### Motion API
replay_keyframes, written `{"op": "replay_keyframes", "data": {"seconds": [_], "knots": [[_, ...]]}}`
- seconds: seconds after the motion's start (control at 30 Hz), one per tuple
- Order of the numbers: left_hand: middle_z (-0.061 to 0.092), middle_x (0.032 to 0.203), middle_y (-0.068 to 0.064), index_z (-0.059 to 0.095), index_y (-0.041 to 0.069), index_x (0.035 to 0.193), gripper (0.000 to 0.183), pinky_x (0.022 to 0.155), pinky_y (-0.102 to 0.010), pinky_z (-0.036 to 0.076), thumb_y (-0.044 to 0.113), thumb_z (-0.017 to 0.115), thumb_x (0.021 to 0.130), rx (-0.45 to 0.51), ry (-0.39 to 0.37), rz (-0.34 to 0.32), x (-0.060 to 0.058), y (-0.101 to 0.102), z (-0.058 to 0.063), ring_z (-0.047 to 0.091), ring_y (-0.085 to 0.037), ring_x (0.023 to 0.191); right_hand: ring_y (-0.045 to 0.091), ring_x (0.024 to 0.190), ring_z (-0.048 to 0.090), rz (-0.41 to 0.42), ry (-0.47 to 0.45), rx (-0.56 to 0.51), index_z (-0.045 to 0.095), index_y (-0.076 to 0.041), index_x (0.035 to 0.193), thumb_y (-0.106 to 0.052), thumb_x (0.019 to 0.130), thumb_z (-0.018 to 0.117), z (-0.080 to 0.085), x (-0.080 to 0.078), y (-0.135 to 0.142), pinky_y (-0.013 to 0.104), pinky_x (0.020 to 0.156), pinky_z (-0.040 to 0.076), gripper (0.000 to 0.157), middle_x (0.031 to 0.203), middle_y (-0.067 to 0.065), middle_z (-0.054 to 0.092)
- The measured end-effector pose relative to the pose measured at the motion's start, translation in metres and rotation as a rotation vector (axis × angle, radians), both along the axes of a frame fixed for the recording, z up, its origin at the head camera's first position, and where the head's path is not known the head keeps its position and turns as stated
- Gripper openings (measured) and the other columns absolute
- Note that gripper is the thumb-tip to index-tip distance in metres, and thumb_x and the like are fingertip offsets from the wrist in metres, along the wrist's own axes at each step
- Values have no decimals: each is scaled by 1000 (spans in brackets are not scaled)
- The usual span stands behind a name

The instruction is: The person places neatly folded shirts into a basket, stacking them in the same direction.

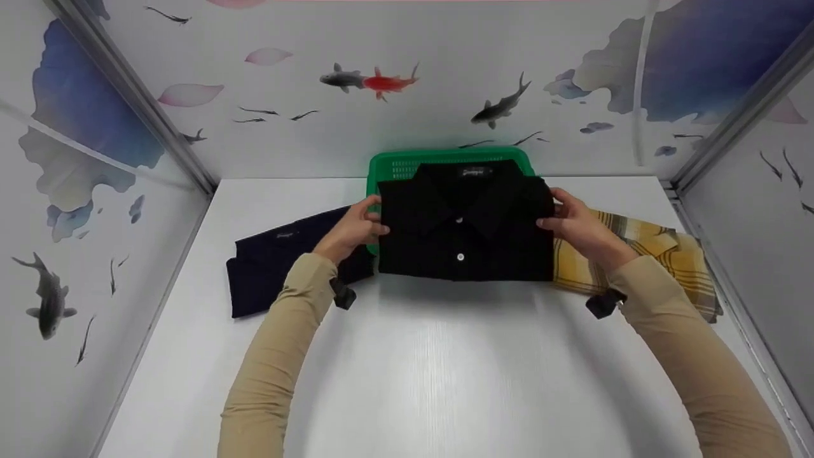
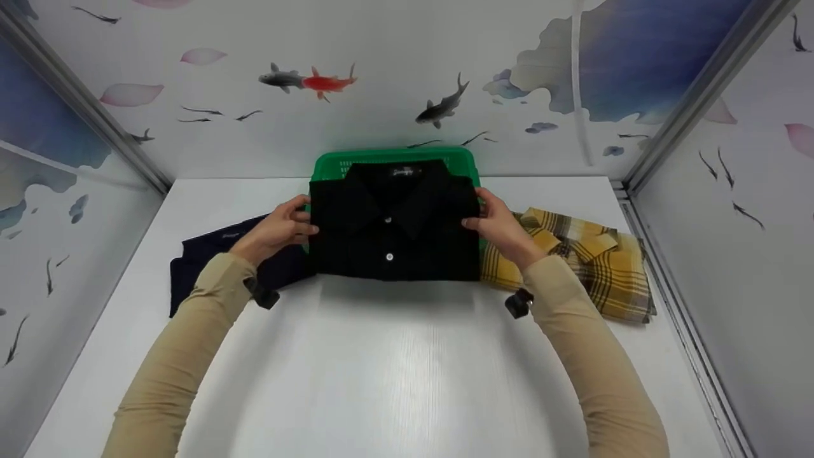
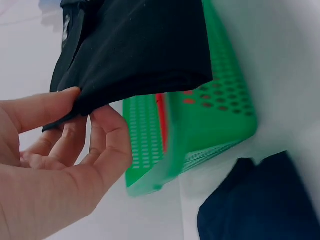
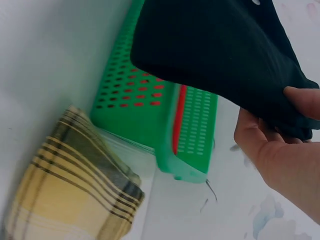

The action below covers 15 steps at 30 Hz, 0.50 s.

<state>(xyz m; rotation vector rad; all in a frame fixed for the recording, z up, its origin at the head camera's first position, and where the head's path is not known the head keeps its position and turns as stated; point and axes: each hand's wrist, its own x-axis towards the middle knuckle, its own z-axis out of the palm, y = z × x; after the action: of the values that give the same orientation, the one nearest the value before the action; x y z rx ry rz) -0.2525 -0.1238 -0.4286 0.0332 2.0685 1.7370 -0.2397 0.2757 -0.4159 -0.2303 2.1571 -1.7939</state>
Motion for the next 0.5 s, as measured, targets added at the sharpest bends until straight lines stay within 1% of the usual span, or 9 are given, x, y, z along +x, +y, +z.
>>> {"op": "replay_keyframes", "data": {"seconds": [0.13,0.23,0.3,0.37,0.4,0.5], "knots": [[32,148,-24,24,10,152,72,98,-43,42,-7,56,91,1,24,17,-15,3,6,47,-34,125,15,103,58,-29,-18,-13,22,0,149,5,95,52,11,-18,-3,28,83,51,62,137,23,39],[34,147,-23,27,9,152,69,98,-43,42,-7,56,91,-13,34,41,-26,4,9,45,-33,127,17,104,57,-69,-47,-16,24,-1,149,4,95,52,17,-32,-7,30,82,50,61,136,21,40],[34,148,-23,28,8,151,67,98,-42,42,-6,56,91,-27,36,64,-33,4,10,44,-32,128,19,107,55,-96,-72,-23,26,-2,148,3,96,52,19,-40,-10,32,85,49,58,135,19,41],[36,147,-22,31,7,150,65,97,-41,43,-5,56,92,-39,34,89,-39,5,11,44,-31,129,22,112,51,-115,-91,-34,27,-2,147,3,96,51,20,-47,-14,36,92,45,57,135,17,41],[38,146,-21,32,7,150,63,96,-40,44,-4,56,93,-45,35,104,-41,7,11,45,-30,128,23,115,49,-123,-98,-35,27,-1,147,3,96,50,19,-51,-15,38,95,43,56,136,17,41],[46,139,-20,37,6,147,57,90,-37,46,-3,55,94,-48,58,164,-47,12,9,52,-28,118,23,117,47,-153,-99,-21,26,2,148,3,97,49,16,-60,-18,39,100,38,56,138,18,39]]}}
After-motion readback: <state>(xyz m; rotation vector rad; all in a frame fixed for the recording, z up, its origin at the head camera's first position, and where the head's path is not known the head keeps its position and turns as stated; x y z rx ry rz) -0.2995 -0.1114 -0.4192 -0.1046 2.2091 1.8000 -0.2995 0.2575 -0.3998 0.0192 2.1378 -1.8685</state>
